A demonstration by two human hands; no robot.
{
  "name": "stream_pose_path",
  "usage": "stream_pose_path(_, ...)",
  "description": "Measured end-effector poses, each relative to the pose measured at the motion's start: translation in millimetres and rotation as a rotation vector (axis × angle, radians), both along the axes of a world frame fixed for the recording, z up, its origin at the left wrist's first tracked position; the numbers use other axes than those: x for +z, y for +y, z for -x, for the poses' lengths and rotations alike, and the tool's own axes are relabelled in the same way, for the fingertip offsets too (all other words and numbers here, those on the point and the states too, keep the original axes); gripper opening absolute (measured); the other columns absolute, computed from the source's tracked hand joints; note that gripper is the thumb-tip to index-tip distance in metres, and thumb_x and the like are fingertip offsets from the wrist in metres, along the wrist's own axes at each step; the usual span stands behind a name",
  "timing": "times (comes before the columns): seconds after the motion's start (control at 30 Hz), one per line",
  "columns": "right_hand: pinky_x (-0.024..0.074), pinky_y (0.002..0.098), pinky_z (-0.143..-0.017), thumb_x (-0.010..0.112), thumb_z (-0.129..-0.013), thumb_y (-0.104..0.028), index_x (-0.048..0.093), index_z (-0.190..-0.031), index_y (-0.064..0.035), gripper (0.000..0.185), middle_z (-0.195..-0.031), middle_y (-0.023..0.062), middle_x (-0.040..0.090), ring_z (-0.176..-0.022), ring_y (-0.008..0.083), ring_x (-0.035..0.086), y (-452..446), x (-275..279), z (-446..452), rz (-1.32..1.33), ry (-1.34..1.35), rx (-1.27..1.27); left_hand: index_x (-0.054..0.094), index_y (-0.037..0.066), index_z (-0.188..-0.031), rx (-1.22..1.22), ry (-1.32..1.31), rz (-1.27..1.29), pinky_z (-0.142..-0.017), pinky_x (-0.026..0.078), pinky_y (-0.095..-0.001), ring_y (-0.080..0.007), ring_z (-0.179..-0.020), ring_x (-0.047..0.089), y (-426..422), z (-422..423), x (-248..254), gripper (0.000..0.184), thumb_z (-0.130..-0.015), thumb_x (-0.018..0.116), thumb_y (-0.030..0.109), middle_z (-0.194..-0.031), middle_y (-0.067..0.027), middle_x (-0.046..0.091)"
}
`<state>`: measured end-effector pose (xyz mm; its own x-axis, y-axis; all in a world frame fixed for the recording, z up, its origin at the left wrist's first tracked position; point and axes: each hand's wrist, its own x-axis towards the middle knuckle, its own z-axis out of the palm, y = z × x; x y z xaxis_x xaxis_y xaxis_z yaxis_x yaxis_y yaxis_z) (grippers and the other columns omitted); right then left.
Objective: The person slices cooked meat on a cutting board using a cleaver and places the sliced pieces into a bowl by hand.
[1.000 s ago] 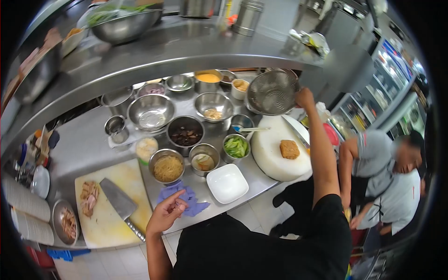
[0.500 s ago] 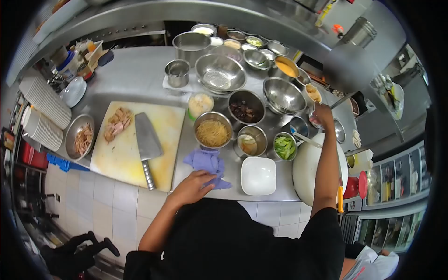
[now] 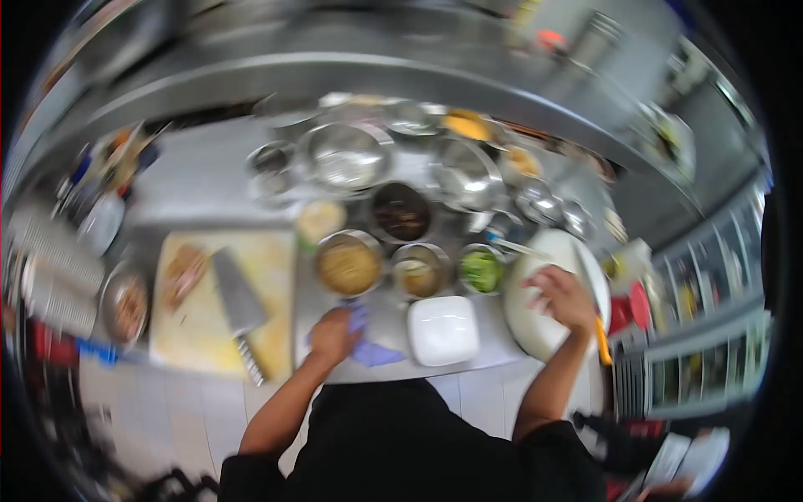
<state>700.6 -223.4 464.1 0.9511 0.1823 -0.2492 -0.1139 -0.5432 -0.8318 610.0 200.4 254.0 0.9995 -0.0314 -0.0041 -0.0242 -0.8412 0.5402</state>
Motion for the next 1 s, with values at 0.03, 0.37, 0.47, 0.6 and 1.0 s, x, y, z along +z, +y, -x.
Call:
stream_pose_path(0.03, 0.0508, 0.0242, -0.054, 0.059, -0.102, -0.033, 0.061, -0.111, -0.0063, 0.028, -0.104, 0.0062, 0.073, -0.073, 0.0126, 0.070, 2.8, 1.8, 12.7, -0.009, 0.011, -0.024, 0.063, 0.001, -0.112, 0.004, -0.003, -0.005, -0.087, 0.054, -0.0478, -0.0399, -0.101, 0.065, 0.5, -0.9, 5.6, 0.042, -0.079, 0.075, 0.024, -0.108, -0.0214, 0.067)
stream_pose_path(0.37, 0.0521, 0.0265, -0.057, 0.058, -0.102, -0.033, 0.066, -0.090, -0.0042, 0.032, -0.075, 0.0006, 0.065, -0.062, 0.0101, 0.062, 26.5, -25.7, 95.5, 0.018, 0.202, 0.051, 0.058, 0.000, -0.110, 0.070, -0.020, -0.031, -0.086, 0.052, -0.0508, -0.0453, -0.098, 0.063, -9.2, -4.3, 13.9, 0.045, -0.074, 0.078, 0.018, -0.105, -0.0241, 0.065)
stream_pose_path(0.47, 0.0525, 0.0248, -0.059, 0.063, -0.100, -0.032, 0.068, -0.092, -0.0042, 0.029, -0.077, 0.0005, 0.066, -0.064, 0.0077, 0.062, 5.1, -26.8, 107.1, 0.049, 0.197, -0.054, 0.059, 0.000, -0.113, 0.048, -0.057, 0.037, -0.089, 0.051, -0.0495, -0.0449, -0.101, 0.063, -3.7, -1.6, 7.0, 0.046, -0.074, 0.077, 0.018, -0.109, -0.0234, 0.065)
stream_pose_path(0.6, 0.0486, 0.0256, -0.054, 0.065, -0.098, -0.023, 0.067, -0.085, -0.0037, 0.023, -0.068, -0.0004, 0.060, -0.060, 0.0075, 0.057, -10.9, -17.4, 104.4, 0.166, 0.128, -0.108, 0.060, 0.001, -0.122, 0.031, -0.099, 0.114, -0.093, 0.052, -0.0480, -0.0422, -0.108, 0.063, 8.8, -4.9, -32.3, 0.055, -0.074, 0.076, 0.022, -0.118, -0.0227, 0.065)
stream_pose_path(1.0, 0.0421, 0.0214, -0.052, 0.070, -0.095, -0.013, 0.071, -0.089, 0.0001, 0.014, -0.068, -0.0003, 0.061, -0.058, 0.0055, 0.052, 25.4, -39.4, 49.1, -0.073, 0.243, 0.336, 0.031, -0.001, -0.150, 0.332, -0.155, 0.020, -0.101, 0.045, -0.0513, -0.0480, -0.118, 0.049, -41.3, 30.6, 3.2, 0.092, -0.079, 0.081, 0.029, -0.135, -0.0307, 0.043)
